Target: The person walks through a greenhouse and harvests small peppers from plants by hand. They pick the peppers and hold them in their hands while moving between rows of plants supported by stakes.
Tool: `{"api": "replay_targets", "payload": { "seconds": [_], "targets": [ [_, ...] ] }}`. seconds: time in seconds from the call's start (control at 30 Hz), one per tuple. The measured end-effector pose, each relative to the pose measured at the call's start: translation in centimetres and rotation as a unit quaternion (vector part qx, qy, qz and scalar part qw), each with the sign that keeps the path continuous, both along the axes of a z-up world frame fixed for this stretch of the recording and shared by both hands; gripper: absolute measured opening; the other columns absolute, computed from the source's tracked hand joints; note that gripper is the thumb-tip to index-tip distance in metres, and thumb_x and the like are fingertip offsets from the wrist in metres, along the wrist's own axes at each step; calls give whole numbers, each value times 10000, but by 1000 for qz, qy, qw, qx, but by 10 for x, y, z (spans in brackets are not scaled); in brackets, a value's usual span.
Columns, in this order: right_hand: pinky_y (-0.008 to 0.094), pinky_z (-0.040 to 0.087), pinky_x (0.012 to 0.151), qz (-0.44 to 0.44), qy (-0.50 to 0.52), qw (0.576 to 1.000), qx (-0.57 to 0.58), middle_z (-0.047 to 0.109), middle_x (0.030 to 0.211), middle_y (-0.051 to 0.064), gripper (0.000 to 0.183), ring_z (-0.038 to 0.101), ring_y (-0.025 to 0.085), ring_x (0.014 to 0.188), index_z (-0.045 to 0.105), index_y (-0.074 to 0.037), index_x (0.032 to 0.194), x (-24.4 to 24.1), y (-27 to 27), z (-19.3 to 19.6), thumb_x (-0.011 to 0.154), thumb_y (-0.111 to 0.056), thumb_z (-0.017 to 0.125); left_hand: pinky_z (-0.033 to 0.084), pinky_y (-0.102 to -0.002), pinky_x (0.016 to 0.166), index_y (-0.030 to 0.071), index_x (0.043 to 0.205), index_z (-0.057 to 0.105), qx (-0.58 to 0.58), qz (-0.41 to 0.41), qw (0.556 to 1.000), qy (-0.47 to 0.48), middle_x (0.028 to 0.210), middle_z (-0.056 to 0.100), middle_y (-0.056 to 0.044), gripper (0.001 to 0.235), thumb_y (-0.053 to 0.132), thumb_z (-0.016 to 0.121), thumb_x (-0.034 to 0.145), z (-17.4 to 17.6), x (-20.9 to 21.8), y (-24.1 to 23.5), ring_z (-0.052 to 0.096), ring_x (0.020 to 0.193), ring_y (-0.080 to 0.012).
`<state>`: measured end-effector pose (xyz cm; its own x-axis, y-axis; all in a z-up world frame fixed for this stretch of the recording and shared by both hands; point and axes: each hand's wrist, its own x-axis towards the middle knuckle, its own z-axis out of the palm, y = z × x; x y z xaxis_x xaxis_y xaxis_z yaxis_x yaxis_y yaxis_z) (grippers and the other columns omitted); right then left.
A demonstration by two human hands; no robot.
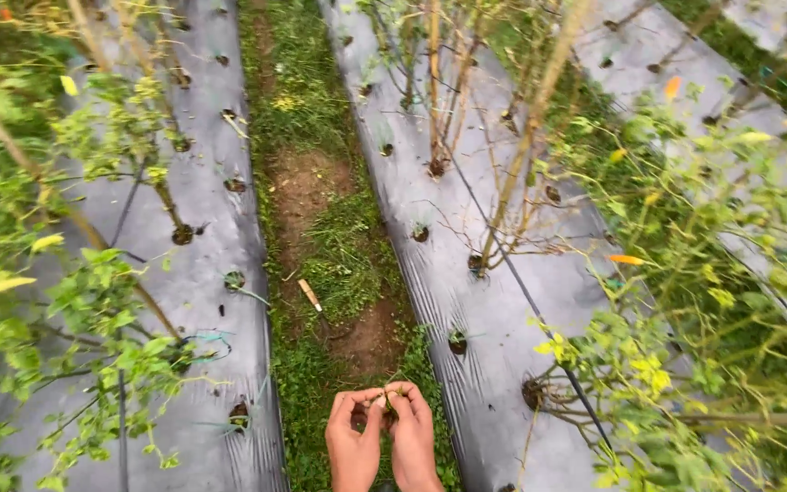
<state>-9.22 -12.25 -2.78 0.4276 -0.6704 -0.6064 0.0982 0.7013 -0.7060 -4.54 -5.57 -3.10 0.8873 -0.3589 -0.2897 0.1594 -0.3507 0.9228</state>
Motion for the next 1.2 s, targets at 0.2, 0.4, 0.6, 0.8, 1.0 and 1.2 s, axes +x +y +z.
{"api": "replay_targets", "payload": {
  "seconds": [0.2,0.4,0.6,0.8,1.0,1.2],
  "targets": [
    [390,548,745,-37,33,998,-32,673,915,187,162,624,273,823,678,26,990,-37,-6,-21,1000,-14,521,601,-279,703,173,978,824,22,-143,984,-108,934,715,20,135,165,739,874,-13,-23,-7,703,737,-119],
    [295,508,883,-6,100,980,-169,789,984,113,268,699,222,955,790,-16,941,-73,-6,-119,955,-64,527,614,-304,845,235,1038,750,155,-234,954,-108,985,641,55,144,206,681,914,-62,-50,-10,674,889,-95],
    [376,507,987,-27,60,998,10,765,1178,234,319,683,316,1138,761,83,1120,-83,-18,-172,986,-125,560,557,-430,976,198,1233,709,168,-235,940,-181,1138,663,-4,309,268,615,948,-150,-78,-9,619,1069,-188],
    [264,503,816,92,79,992,34,732,1425,133,416,728,275,1192,696,-39,1383,-88,-30,-152,1014,-155,540,465,-334,1057,327,1313,727,103,-146,954,-240,1463,544,135,386,323,652,934,-205,-108,-12,560,1245,-144],
    [371,394,1148,49,-63,991,107,574,1533,248,500,516,356,1433,550,68,1470,-67,-21,-177,1016,-121,462,569,-330,911,124,1117,787,-61,-15,972,-225,1075,745,-37,252,61,712,885,-193,-75,-12,740,1050,-203],
    [393,421,1184,54,-81,995,37,633,1444,315,434,567,367,1379,593,172,1384,-20,-6,-268,986,89,441,578,-357,946,96,1118,756,-85,-37,962,-258,1114,722,-70,245,29,642,912,-290,-25,3,708,1067,-213]
  ]
}}
